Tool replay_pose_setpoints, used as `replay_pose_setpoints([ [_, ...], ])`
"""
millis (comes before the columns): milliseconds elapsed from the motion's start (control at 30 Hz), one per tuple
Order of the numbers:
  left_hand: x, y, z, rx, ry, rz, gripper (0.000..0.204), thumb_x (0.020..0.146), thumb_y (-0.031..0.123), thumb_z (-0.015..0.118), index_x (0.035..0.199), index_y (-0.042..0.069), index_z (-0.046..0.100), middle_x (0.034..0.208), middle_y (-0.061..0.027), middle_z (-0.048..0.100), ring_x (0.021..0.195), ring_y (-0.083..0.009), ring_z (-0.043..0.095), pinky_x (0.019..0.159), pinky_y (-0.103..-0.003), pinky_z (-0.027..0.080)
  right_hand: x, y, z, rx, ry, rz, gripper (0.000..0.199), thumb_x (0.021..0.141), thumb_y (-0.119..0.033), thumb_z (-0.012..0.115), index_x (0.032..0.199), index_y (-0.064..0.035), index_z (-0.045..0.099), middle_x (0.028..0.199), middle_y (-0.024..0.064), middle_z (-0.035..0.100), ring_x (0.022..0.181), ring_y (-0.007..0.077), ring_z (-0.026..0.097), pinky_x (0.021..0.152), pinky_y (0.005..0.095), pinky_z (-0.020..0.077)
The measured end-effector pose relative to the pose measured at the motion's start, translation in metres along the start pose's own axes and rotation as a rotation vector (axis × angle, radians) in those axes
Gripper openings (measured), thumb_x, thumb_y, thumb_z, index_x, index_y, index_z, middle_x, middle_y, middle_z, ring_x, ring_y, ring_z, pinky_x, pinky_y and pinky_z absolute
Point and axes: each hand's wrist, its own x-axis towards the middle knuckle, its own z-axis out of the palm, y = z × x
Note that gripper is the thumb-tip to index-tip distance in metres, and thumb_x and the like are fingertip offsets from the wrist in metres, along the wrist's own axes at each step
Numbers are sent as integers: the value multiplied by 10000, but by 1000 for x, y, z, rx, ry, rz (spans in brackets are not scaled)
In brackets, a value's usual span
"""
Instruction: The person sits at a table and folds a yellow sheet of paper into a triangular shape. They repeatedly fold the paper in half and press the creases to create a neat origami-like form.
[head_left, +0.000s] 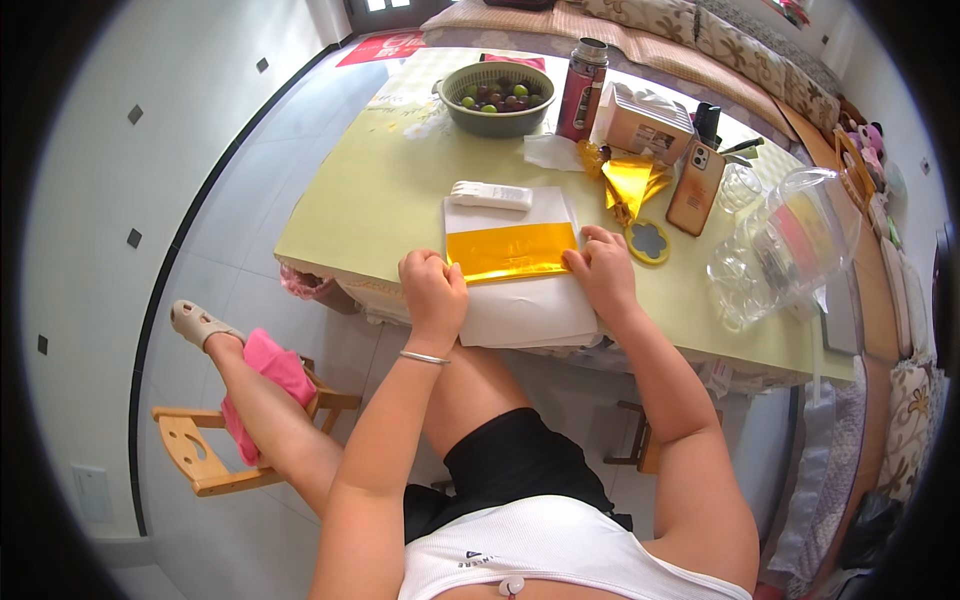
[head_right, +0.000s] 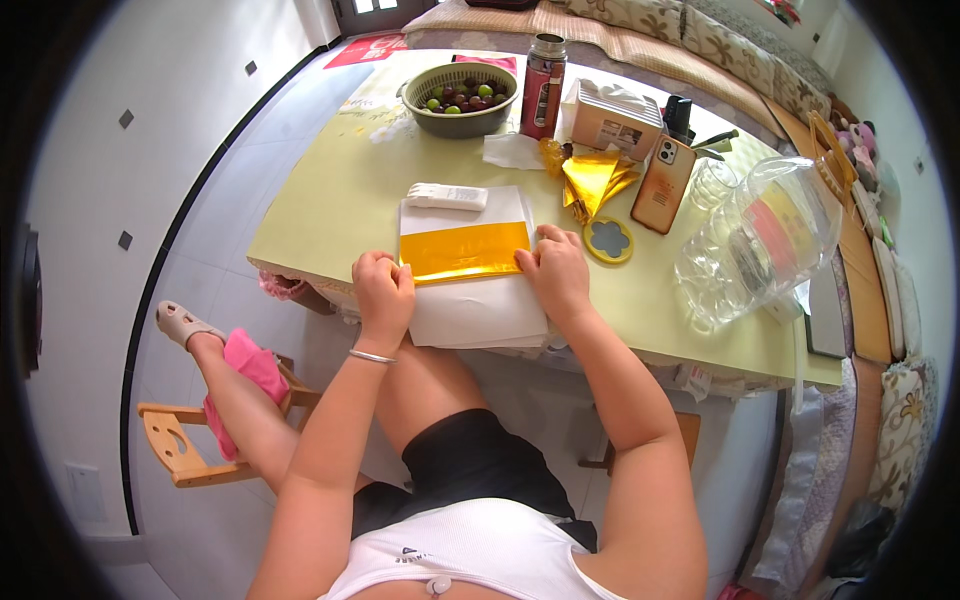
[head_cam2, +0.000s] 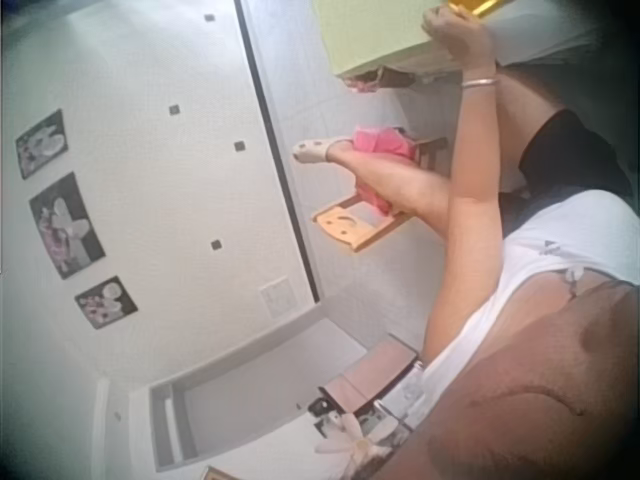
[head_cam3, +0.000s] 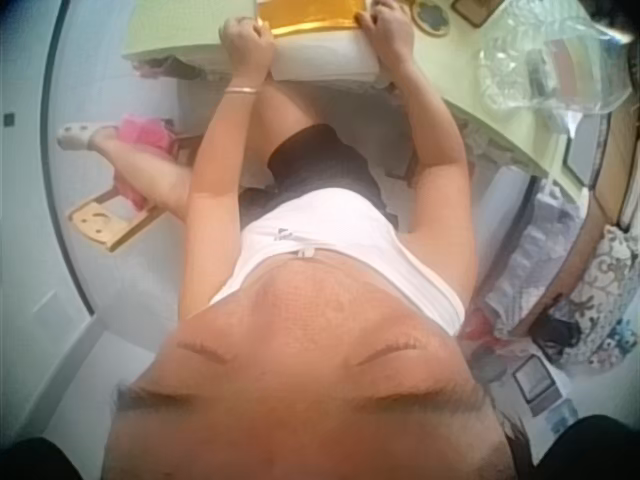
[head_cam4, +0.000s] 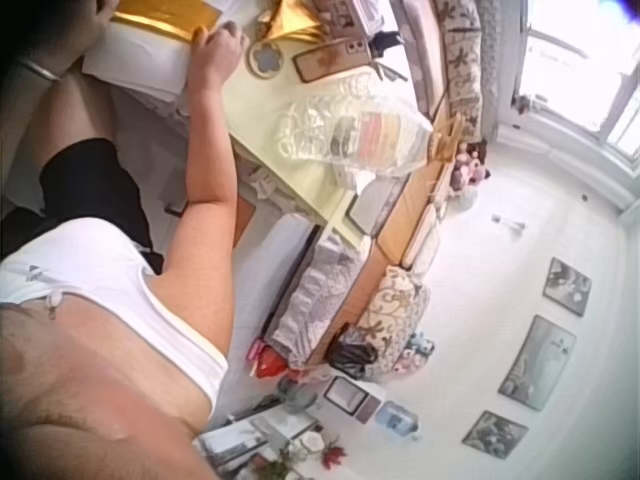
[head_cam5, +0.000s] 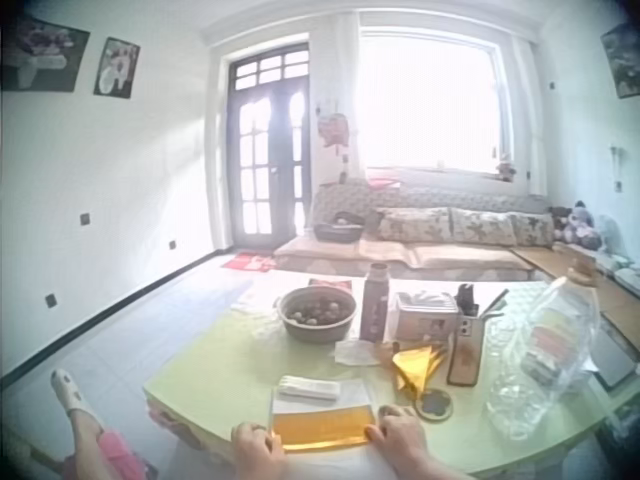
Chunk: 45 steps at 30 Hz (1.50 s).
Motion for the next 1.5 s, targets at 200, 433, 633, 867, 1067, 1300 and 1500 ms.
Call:
replay_pose_setpoints([
  [200,1,4,0,61,7,55,132,808,27,714,805,-1,584,1059,-210,626,1050,-385,572,964,-470,461,0,0,1,-17,13,-16,293,854,-248,759,717,5,705,1266,107,670,1159,319,565,975,390,478],
  [433,26,13,-8,108,-302,644,544,835,-50,547,1352,101,629,1463,-228,525,1389,-411,455,1150,-452,385,-1,0,2,-78,31,-65,262,859,-240,755,768,-1,699,1269,101,661,1147,322,567,972,389,479],
  [633,37,1,-9,94,-763,652,534,893,216,601,1426,173,598,1525,-222,469,1441,-409,401,1202,-469,310,18,-27,-22,-206,-228,86,367,867,-266,742,1094,11,663,1335,151,627,1240,345,552,1017,417,453],
  [867,18,3,-30,182,-786,636,843,891,672,582,1578,225,384,1669,-160,235,1549,-344,193,1237,-557,134,-25,-38,18,-275,-266,-479,726,941,-493,620,1447,11,486,1558,206,427,1491,337,341,1235,448,226],
  [1067,-1,-26,-52,265,-684,520,818,911,688,536,1551,189,431,1641,-162,309,1541,-339,227,1215,-600,148,-47,-19,-21,-296,-360,-324,855,962,-574,561,1534,30,360,1621,231,304,1538,328,234,1253,446,178],
  [1300,48,-41,-32,-157,-366,291,507,832,244,796,1297,99,653,1287,-187,639,1259,-406,533,1103,-484,399,-11,-30,-40,302,-66,-86,296,981,-164,639,1168,64,665,1236,222,632,942,308,691,853,360,563],
  [1500,86,-28,-14,36,-652,-26,491,632,219,909,1044,66,692,1029,-167,652,1068,-374,581,961,-446,485,20,-18,8,760,-367,385,603,990,-50,576,1519,56,306,816,111,663,603,148,647,536,272,543],
])
